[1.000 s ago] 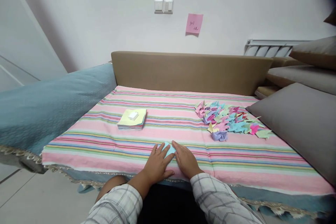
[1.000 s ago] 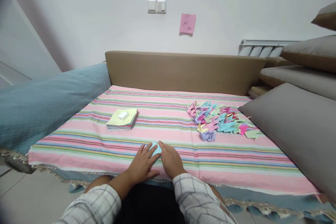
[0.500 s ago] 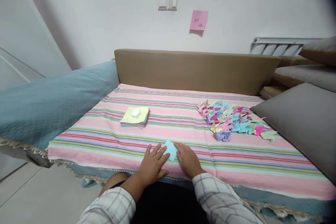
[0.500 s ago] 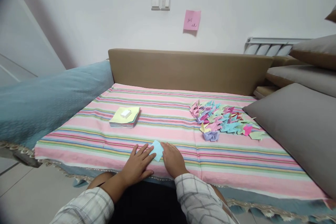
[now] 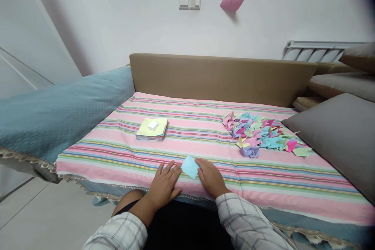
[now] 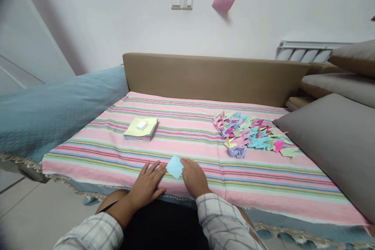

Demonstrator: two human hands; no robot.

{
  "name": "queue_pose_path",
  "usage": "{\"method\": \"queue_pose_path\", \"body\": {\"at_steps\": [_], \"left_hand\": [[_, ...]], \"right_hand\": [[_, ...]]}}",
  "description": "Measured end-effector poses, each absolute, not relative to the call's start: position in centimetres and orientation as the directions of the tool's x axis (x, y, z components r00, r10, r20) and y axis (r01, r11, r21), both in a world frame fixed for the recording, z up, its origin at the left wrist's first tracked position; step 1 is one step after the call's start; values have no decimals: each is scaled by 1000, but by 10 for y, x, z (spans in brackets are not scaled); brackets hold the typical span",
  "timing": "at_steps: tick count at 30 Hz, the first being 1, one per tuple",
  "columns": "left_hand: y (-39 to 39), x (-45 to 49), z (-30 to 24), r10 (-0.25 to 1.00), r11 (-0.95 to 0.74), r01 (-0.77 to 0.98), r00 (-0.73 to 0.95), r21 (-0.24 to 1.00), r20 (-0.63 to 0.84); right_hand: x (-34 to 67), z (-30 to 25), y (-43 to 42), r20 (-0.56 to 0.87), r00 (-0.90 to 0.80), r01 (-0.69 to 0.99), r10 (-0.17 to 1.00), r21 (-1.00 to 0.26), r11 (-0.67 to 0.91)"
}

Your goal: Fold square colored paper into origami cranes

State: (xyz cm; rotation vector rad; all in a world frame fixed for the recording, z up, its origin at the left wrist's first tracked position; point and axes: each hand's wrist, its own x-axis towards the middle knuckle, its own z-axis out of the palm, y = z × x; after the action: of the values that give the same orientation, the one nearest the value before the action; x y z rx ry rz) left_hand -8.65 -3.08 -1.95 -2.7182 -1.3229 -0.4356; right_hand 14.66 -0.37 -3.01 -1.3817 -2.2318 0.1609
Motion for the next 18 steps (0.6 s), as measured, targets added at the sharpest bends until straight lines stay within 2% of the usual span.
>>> {"method": "queue_pose_path", "body": {"at_steps": [7, 12, 15, 18], "left_hand": [[-34, -88, -22, 756, -614, 784, 553, 88, 350], [-29, -82, -21, 745, -587, 796, 458, 148, 485], [-19, -71, -16, 690, -644, 760, 526, 91, 497], [-6, -62, -12, 654, -706, 706, 617, 60, 438]], "right_hand": [[147, -34, -4, 403, -349, 788, 846, -362, 498], [148, -36, -4, 453, -356, 769, 817, -355, 532], [149, -37, -4, 493, -368, 752, 788, -341, 564], [151, -37, -3, 509, -370, 745, 777, -336, 576]]}}
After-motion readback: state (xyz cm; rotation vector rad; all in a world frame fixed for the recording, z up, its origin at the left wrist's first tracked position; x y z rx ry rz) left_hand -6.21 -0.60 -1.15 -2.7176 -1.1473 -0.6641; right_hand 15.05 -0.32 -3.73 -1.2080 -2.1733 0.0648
